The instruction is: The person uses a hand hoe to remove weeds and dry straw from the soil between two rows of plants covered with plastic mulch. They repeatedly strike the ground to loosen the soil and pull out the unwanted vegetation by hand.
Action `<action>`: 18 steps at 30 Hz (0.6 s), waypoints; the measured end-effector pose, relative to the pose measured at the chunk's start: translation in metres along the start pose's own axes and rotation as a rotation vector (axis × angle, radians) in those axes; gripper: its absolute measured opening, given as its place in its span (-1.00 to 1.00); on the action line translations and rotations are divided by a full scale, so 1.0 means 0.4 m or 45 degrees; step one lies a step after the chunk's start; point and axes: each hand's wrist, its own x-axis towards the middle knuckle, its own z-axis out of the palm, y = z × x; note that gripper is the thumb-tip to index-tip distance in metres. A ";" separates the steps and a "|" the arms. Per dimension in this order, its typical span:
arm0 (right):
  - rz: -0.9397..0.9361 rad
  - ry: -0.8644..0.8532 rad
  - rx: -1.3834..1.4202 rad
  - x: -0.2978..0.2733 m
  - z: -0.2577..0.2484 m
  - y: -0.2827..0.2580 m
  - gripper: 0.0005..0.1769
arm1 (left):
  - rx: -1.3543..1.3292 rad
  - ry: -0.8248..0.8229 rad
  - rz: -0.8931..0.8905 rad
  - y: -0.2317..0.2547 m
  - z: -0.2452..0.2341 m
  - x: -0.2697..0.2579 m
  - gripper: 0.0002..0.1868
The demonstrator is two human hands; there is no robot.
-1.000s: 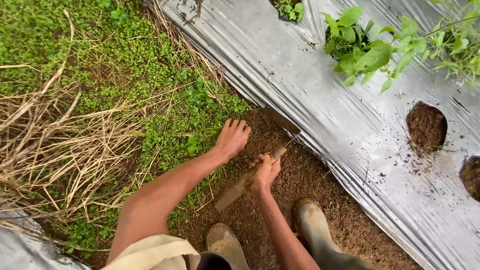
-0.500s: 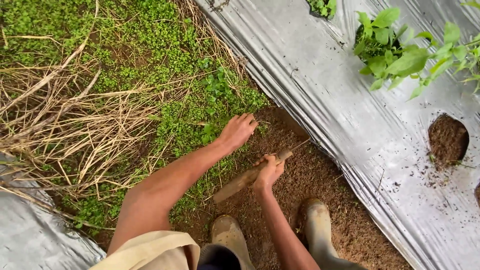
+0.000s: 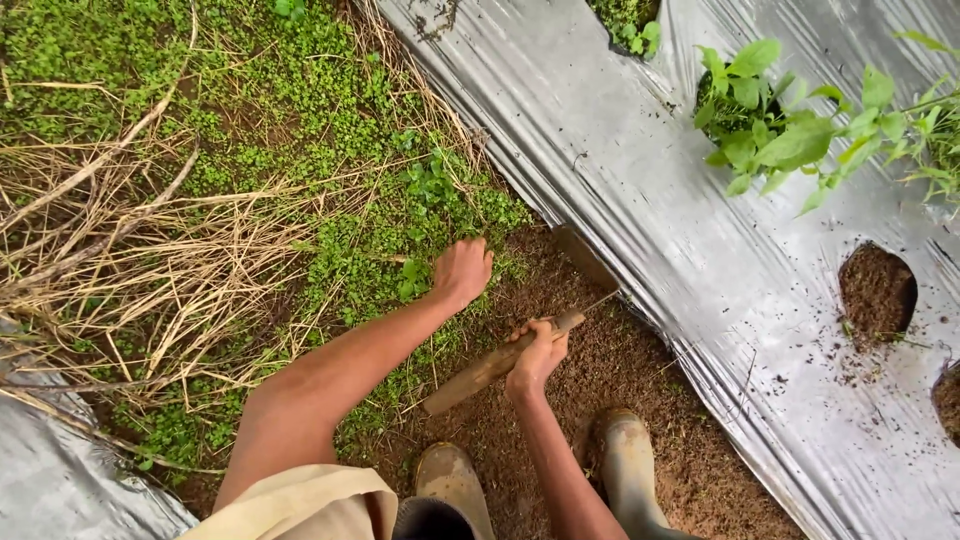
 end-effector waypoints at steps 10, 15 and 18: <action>0.003 -0.031 -0.138 0.011 -0.032 0.012 -0.89 | -0.290 -0.236 -0.156 -0.031 0.064 0.026 -0.72; -0.065 -0.132 -0.157 0.052 0.008 0.020 -0.89 | -0.399 -0.227 -0.121 -0.049 0.067 0.030 -0.74; 0.134 -0.343 -0.444 0.046 0.022 0.063 -0.91 | -0.425 -0.237 -0.192 -0.023 0.034 0.025 -0.74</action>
